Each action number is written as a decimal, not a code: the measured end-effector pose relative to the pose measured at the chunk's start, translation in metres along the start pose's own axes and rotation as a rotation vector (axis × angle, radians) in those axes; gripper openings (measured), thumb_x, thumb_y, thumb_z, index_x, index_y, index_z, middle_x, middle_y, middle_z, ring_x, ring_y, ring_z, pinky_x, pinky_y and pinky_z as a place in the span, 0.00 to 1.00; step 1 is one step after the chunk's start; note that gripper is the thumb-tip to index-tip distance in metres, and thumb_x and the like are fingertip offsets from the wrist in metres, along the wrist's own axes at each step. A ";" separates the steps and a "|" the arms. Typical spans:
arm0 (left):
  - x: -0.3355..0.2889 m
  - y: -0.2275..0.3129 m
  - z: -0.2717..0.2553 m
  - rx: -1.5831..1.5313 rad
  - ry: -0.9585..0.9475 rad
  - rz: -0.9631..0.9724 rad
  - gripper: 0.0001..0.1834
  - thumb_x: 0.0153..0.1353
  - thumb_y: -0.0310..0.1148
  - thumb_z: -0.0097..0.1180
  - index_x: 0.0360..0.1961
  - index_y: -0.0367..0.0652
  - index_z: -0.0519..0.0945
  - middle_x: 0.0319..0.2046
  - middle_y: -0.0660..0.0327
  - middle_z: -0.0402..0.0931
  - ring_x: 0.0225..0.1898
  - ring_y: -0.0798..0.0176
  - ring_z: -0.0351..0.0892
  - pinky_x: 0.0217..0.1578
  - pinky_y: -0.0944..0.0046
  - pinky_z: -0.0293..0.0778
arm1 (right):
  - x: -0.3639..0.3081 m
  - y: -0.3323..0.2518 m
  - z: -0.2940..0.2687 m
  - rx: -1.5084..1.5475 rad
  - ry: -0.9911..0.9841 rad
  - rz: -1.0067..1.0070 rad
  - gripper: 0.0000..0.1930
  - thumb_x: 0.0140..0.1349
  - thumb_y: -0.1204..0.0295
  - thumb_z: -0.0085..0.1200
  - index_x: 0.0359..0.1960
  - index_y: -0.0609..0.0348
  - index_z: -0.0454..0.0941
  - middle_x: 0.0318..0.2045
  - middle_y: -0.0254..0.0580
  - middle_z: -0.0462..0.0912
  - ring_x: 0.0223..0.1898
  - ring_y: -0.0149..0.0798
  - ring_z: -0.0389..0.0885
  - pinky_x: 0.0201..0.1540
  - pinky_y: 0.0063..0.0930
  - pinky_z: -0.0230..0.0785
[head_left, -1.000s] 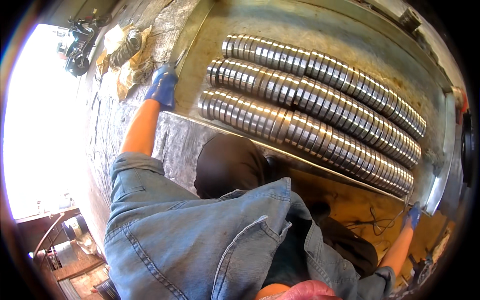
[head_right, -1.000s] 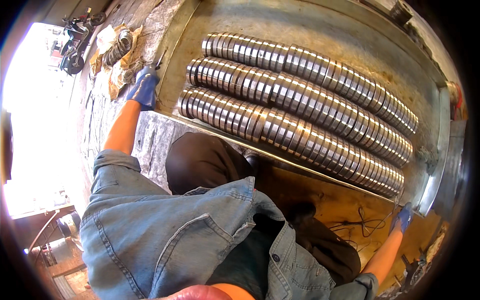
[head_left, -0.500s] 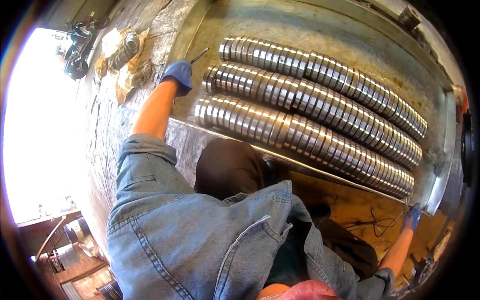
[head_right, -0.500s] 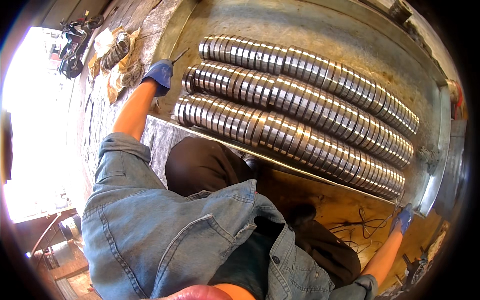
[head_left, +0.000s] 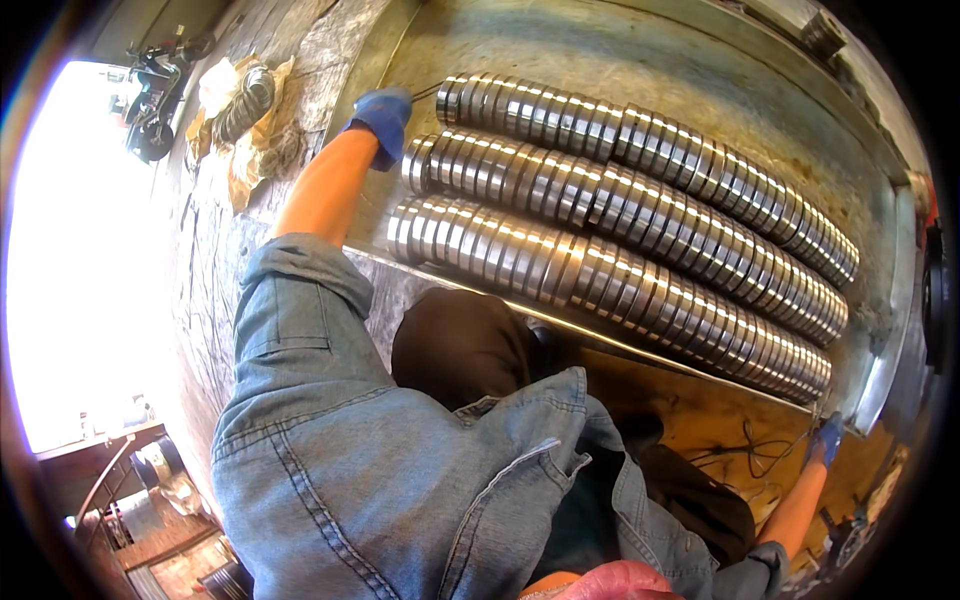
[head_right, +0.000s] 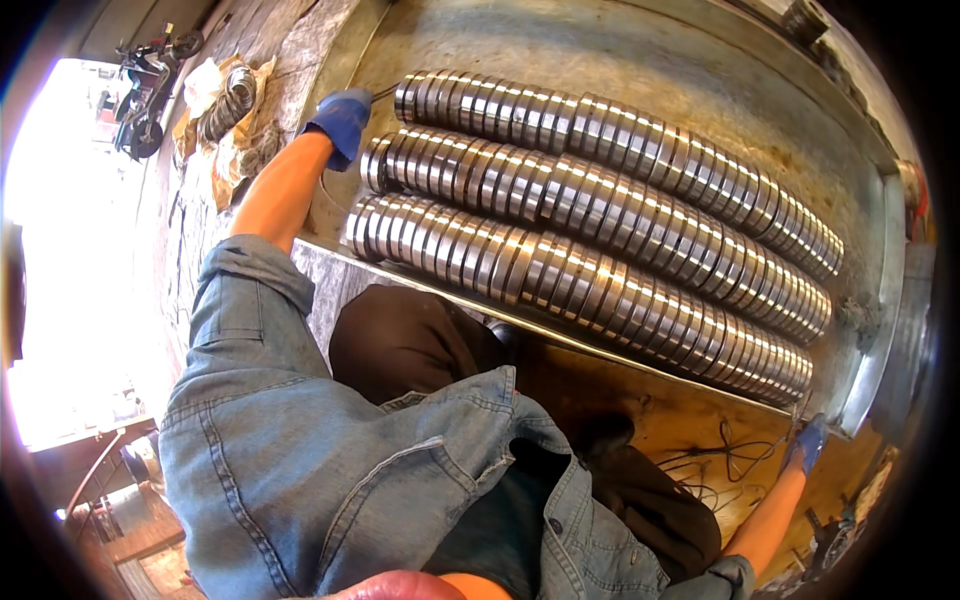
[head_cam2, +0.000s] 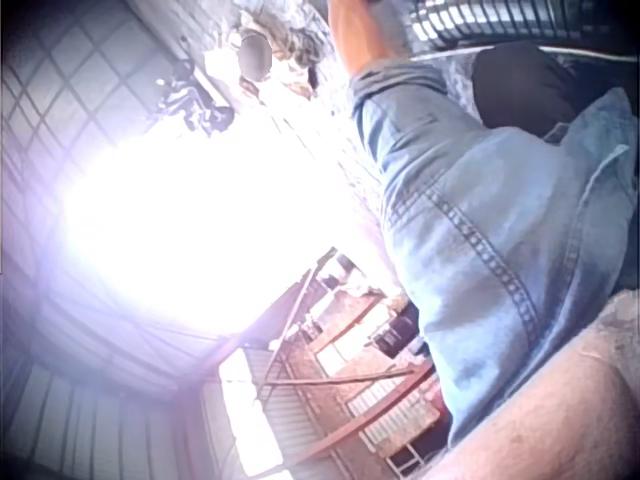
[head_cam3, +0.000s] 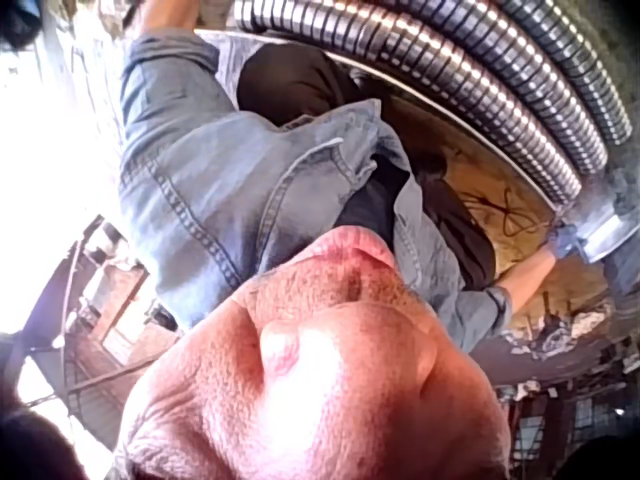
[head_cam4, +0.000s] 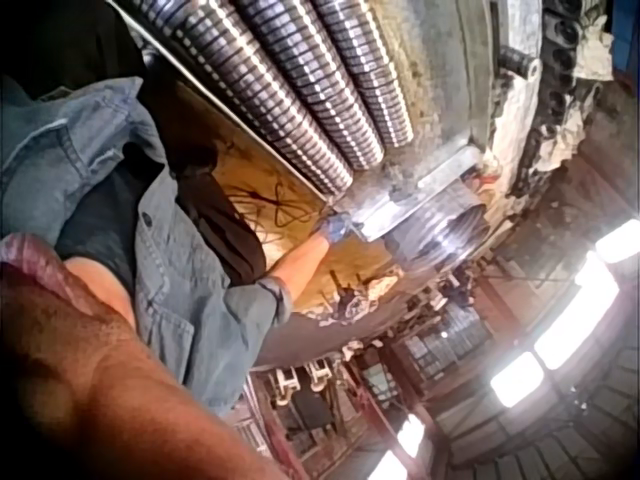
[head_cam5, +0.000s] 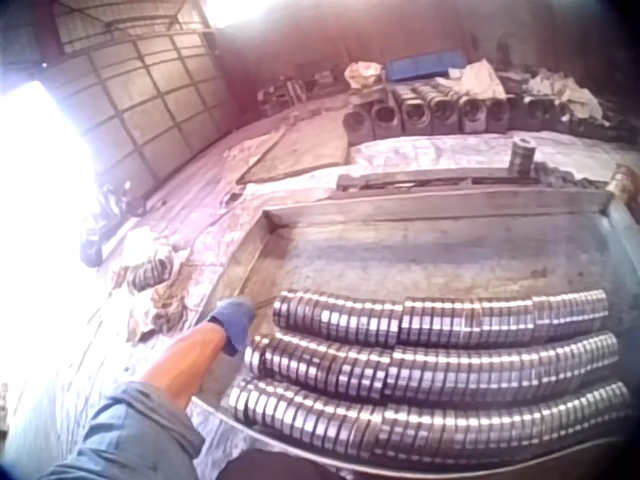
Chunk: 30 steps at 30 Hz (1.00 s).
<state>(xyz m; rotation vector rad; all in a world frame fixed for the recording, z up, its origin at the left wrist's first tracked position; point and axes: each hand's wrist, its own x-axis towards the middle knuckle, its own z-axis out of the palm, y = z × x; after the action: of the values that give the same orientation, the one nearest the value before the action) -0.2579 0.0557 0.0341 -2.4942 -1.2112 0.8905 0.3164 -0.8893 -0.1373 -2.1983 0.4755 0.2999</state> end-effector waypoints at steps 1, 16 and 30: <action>0.014 -0.003 0.011 0.000 0.001 0.009 0.23 0.37 0.29 0.74 0.40 0.41 0.90 0.44 0.48 0.88 0.50 0.47 0.88 0.52 0.59 0.82 | 0.003 0.005 -0.005 0.019 -0.010 -0.025 0.27 0.75 0.48 0.45 0.57 0.60 0.77 0.44 0.46 0.81 0.38 0.40 0.76 0.38 0.37 0.70; 0.036 -0.003 0.047 -0.126 -0.043 -0.074 0.28 0.63 0.22 0.52 0.64 0.52 0.79 0.57 0.51 0.83 0.58 0.43 0.83 0.55 0.48 0.81 | -0.035 -0.011 0.003 -0.067 0.040 -0.121 0.28 0.77 0.47 0.43 0.55 0.63 0.78 0.40 0.44 0.82 0.34 0.37 0.76 0.33 0.34 0.69; -0.036 -0.104 0.144 -2.040 0.031 -0.049 0.26 0.74 0.37 0.57 0.67 0.33 0.72 0.57 0.49 0.82 0.54 0.55 0.83 0.59 0.59 0.78 | 0.010 0.023 -0.025 -0.292 -0.005 -0.375 0.30 0.79 0.50 0.42 0.63 0.68 0.74 0.56 0.50 0.80 0.55 0.46 0.75 0.59 0.37 0.66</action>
<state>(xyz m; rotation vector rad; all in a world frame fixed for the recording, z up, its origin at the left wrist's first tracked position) -0.4285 0.0854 -0.0180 -3.2460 -2.9598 -1.2453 0.3165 -0.9242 -0.1411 -2.5126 0.0089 0.1788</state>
